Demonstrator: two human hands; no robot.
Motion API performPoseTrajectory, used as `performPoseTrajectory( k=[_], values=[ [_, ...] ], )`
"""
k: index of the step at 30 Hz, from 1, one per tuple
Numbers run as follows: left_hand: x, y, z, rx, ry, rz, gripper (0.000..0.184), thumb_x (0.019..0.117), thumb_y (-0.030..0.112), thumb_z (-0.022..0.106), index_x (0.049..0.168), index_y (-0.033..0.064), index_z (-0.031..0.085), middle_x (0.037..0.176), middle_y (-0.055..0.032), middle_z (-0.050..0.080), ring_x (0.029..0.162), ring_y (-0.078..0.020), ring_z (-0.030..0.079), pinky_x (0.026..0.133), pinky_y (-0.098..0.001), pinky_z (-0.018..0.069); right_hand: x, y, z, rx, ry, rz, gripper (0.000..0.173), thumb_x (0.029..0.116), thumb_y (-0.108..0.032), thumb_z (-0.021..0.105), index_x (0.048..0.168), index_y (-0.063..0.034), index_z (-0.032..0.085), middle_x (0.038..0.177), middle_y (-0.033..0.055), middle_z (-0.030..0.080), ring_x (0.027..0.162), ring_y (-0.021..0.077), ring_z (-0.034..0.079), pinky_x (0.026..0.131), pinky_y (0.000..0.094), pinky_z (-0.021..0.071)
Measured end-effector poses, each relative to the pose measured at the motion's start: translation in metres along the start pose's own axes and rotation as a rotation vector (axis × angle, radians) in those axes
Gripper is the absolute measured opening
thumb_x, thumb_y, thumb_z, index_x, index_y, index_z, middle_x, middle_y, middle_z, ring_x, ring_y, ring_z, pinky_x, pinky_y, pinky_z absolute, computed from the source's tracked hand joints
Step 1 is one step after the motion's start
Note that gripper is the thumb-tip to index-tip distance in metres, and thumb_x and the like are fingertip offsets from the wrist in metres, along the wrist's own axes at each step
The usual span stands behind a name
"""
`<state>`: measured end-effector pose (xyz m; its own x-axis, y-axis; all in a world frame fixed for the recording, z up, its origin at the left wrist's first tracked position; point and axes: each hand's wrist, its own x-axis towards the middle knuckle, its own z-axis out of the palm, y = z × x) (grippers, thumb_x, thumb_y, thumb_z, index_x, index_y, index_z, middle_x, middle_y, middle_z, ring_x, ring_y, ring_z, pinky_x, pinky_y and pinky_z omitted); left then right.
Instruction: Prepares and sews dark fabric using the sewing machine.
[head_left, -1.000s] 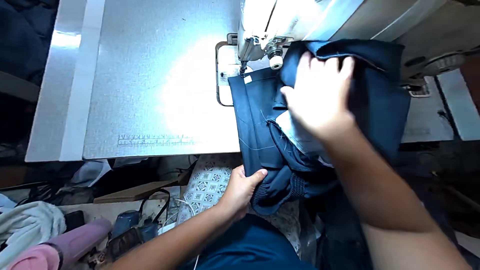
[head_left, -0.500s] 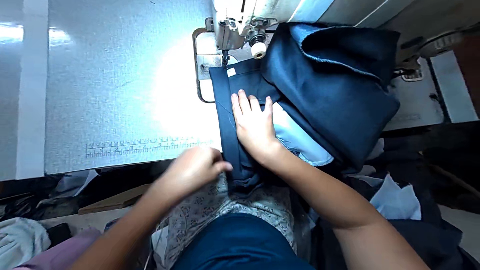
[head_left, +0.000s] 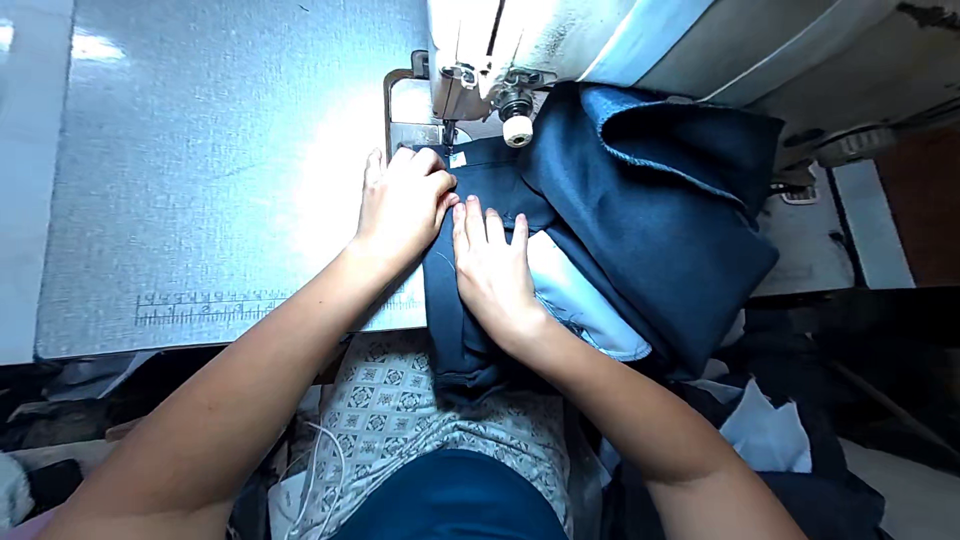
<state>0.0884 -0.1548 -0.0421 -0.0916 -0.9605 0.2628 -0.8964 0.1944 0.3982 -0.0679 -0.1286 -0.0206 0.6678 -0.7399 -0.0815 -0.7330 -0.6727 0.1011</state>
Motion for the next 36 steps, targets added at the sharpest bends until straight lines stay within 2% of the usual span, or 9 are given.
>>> performPoseTrajectory(
  k=[3, 5, 9, 13, 17, 20, 27, 32, 36],
  values=[
    [0.002, 0.003, -0.002, -0.030, -0.010, -0.106, 0.027, 0.1016, 0.021, 0.062, 0.119, 0.0030, 0.071, 0.133, -0.0216, 0.062, 0.129, -0.0462, 0.055, 0.106, -0.0778, 0.0272, 0.002, 0.000, 0.000, -0.007, -0.008, 0.009, 0.049, 0.1045, 0.002, 0.043, 0.152, 0.0117, 0.037, 0.159, 0.0290, 0.038, 0.141, 0.0462, 0.045, 0.108, 0.0695, 0.0348],
    [0.004, 0.009, -0.011, -0.032, -0.052, -0.302, 0.050, 0.0982, 0.033, 0.068, 0.132, -0.0027, 0.060, 0.145, -0.0273, 0.051, 0.137, -0.0504, 0.045, 0.107, -0.0770, 0.0284, 0.003, 0.001, -0.001, -0.013, -0.003, 0.009, 0.049, 0.1039, 0.003, 0.043, 0.152, 0.0119, 0.037, 0.158, 0.0292, 0.038, 0.140, 0.0465, 0.046, 0.107, 0.0696, 0.0360],
    [0.016, 0.019, -0.021, -0.040, -0.114, -0.520, 0.055, 0.0970, 0.036, 0.070, 0.120, -0.0128, 0.061, 0.143, -0.0332, 0.047, 0.136, -0.0522, 0.041, 0.104, -0.0667, 0.0378, 0.006, 0.007, -0.005, 0.071, 0.007, 0.000, 0.051, 0.1015, 0.004, 0.048, 0.152, 0.0087, 0.040, 0.158, 0.0273, 0.039, 0.140, 0.0465, 0.046, 0.107, 0.0702, 0.0360],
    [0.025, 0.034, -0.024, -0.397, -0.077, -0.606, 0.031, 0.1080, 0.020, 0.052, 0.110, -0.0105, 0.057, 0.102, -0.0242, 0.061, 0.097, -0.0336, 0.061, 0.086, -0.0498, 0.0476, 0.013, 0.026, -0.017, 0.284, 0.041, 0.030, 0.041, 0.1024, -0.007, 0.049, 0.141, -0.0014, 0.060, 0.147, 0.0196, 0.057, 0.135, 0.0409, 0.054, 0.104, 0.0681, 0.0383],
    [-0.015, 0.044, -0.023, -1.022, -0.131, -0.813, 0.037, 0.1068, 0.025, 0.056, 0.134, 0.0011, 0.048, 0.107, -0.0114, 0.065, 0.090, -0.0137, 0.067, 0.082, -0.0345, 0.0580, -0.002, 0.038, -0.043, 0.360, 0.115, 0.098, 0.037, 0.1043, -0.009, 0.048, 0.138, -0.0003, 0.062, 0.145, 0.0216, 0.057, 0.135, 0.0407, 0.054, 0.103, 0.0608, 0.0435],
    [-0.063, 0.060, -0.029, -1.171, -0.278, -0.871, 0.027, 0.1065, 0.029, 0.055, 0.122, 0.0078, 0.060, 0.091, -0.0045, 0.072, 0.073, -0.0085, 0.069, 0.061, -0.0254, 0.0568, -0.018, 0.036, -0.054, 0.348, 0.171, 0.105, 0.037, 0.1039, -0.011, 0.049, 0.137, -0.0001, 0.063, 0.143, 0.0207, 0.059, 0.134, 0.0395, 0.054, 0.105, 0.0600, 0.0424],
    [-0.095, 0.080, -0.039, -1.377, -0.363, -0.922, 0.008, 0.1005, -0.002, 0.058, 0.101, 0.0028, 0.065, 0.082, -0.0026, 0.073, 0.073, -0.0075, 0.071, 0.071, -0.0228, 0.0596, -0.037, -0.002, -0.043, 0.291, 0.290, 0.045, 0.032, 0.0973, -0.004, 0.054, 0.124, 0.0021, 0.071, 0.130, 0.0185, 0.069, 0.121, 0.0348, 0.065, 0.095, 0.0523, 0.0492],
    [-0.110, 0.097, -0.034, -1.454, -0.334, -0.885, 0.014, 0.0961, -0.005, 0.063, 0.109, 0.0002, 0.063, 0.092, -0.0054, 0.074, 0.085, -0.0108, 0.073, 0.082, -0.0284, 0.0610, -0.037, 0.007, -0.031, 0.190, 0.126, 0.061, 0.044, 0.0956, 0.003, 0.050, 0.137, -0.0029, 0.064, 0.142, 0.0197, 0.061, 0.133, 0.0400, 0.055, 0.108, 0.0591, 0.0378],
    [-0.116, 0.111, -0.023, -1.472, -0.239, -0.997, 0.013, 0.0970, -0.004, 0.063, 0.109, -0.0002, 0.061, 0.088, -0.0079, 0.074, 0.079, -0.0131, 0.073, 0.076, -0.0281, 0.0617, -0.036, 0.001, -0.025, 0.177, -0.017, 0.070, 0.051, 0.0970, 0.005, 0.049, 0.145, -0.0092, 0.059, 0.153, 0.0165, 0.053, 0.139, 0.0399, 0.050, 0.113, 0.0644, 0.0283]
  ],
)
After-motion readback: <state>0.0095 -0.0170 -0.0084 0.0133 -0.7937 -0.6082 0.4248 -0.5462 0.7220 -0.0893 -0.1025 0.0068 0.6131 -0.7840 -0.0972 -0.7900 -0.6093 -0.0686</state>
